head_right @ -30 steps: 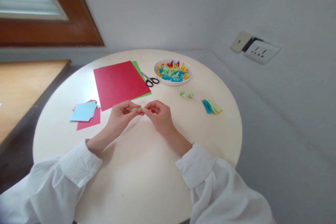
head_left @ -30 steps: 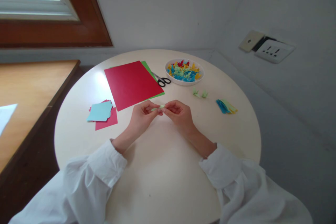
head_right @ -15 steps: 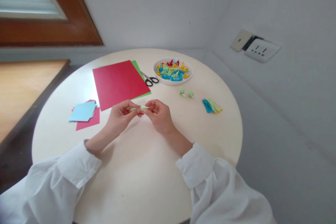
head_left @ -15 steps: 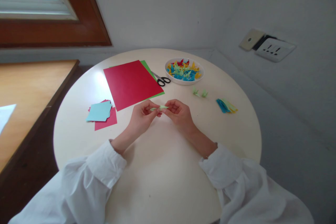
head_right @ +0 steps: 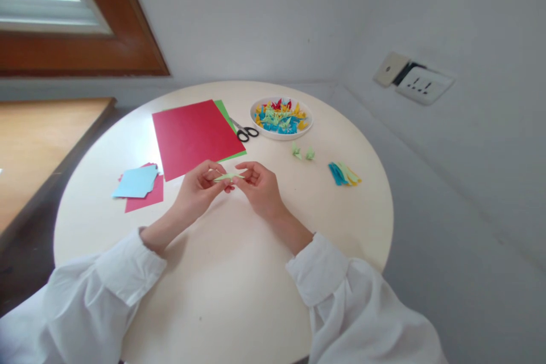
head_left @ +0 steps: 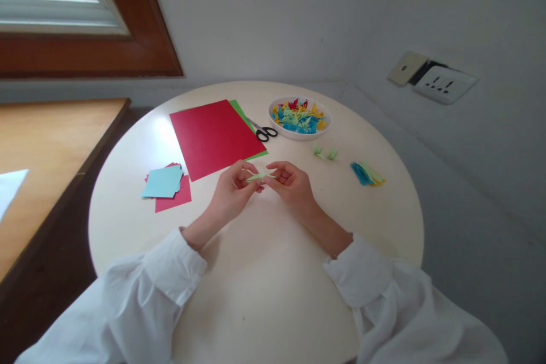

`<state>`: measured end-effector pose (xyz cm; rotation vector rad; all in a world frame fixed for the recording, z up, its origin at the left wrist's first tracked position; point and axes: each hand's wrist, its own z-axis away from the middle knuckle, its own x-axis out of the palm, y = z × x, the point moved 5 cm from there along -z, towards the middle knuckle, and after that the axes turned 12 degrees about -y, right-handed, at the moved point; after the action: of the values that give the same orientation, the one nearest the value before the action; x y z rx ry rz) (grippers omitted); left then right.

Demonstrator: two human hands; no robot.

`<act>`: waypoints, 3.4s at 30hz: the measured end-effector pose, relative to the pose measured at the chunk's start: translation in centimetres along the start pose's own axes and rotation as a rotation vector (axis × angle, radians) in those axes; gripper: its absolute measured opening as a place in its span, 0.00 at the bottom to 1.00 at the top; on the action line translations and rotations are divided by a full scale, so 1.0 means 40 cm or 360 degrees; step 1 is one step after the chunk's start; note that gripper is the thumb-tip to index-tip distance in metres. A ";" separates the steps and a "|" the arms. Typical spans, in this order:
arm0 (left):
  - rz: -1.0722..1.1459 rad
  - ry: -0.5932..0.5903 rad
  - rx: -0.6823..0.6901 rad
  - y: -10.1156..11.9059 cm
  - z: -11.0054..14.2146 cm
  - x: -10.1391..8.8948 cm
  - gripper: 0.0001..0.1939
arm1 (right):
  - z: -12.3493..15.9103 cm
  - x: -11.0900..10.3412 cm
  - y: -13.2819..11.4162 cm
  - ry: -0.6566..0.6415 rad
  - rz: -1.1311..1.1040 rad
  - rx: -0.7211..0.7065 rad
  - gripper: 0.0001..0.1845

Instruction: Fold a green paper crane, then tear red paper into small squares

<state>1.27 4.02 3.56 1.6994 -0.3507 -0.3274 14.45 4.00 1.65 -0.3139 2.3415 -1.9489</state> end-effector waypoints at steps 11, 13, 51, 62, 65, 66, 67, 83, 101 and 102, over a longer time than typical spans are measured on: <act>0.0374 0.0070 -0.0226 -0.031 0.002 -0.005 0.24 | 0.002 -0.012 0.001 0.0105 0.0141 0.0023 0.08; 0.0484 0.0058 -0.0295 -0.039 0.001 -0.002 0.28 | 0.002 -0.016 0.001 0.0146 0.0141 0.0016 0.08; -0.0108 -0.0088 -0.0091 -0.022 -0.002 0.013 0.10 | 0.004 -0.008 -0.013 0.0057 0.0463 0.0119 0.06; 0.0043 0.0035 -0.0226 -0.040 -0.010 -0.011 0.15 | 0.001 -0.002 -0.014 -0.0047 0.0262 -0.0054 0.07; 0.0336 0.0078 -0.0348 -0.044 -0.007 -0.011 0.19 | 0.000 0.003 -0.016 -0.0135 0.0213 -0.0087 0.09; 0.0432 0.0062 -0.0367 -0.042 -0.006 -0.008 0.19 | 0.000 0.006 -0.015 -0.0174 0.0188 -0.0087 0.09; 0.0518 0.0037 -0.0373 -0.040 -0.004 -0.004 0.17 | -0.001 0.009 -0.014 -0.0214 0.0156 -0.0082 0.10; 0.0882 -0.0193 -0.0334 -0.052 -0.007 0.006 0.09 | -0.005 -0.012 -0.001 -0.0002 0.0166 -0.0081 0.04; 0.0728 0.0061 -0.0313 -0.046 -0.006 -0.002 0.14 | 0.001 -0.006 -0.008 -0.0040 0.0243 -0.0115 0.02; 0.0724 0.0067 -0.0315 -0.046 -0.006 -0.002 0.13 | 0.001 -0.006 -0.010 -0.0042 0.0284 -0.0125 0.02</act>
<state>1.39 4.53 1.77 1.3836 -0.6373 0.0099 14.75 3.94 2.01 -0.1294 2.3439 -1.7653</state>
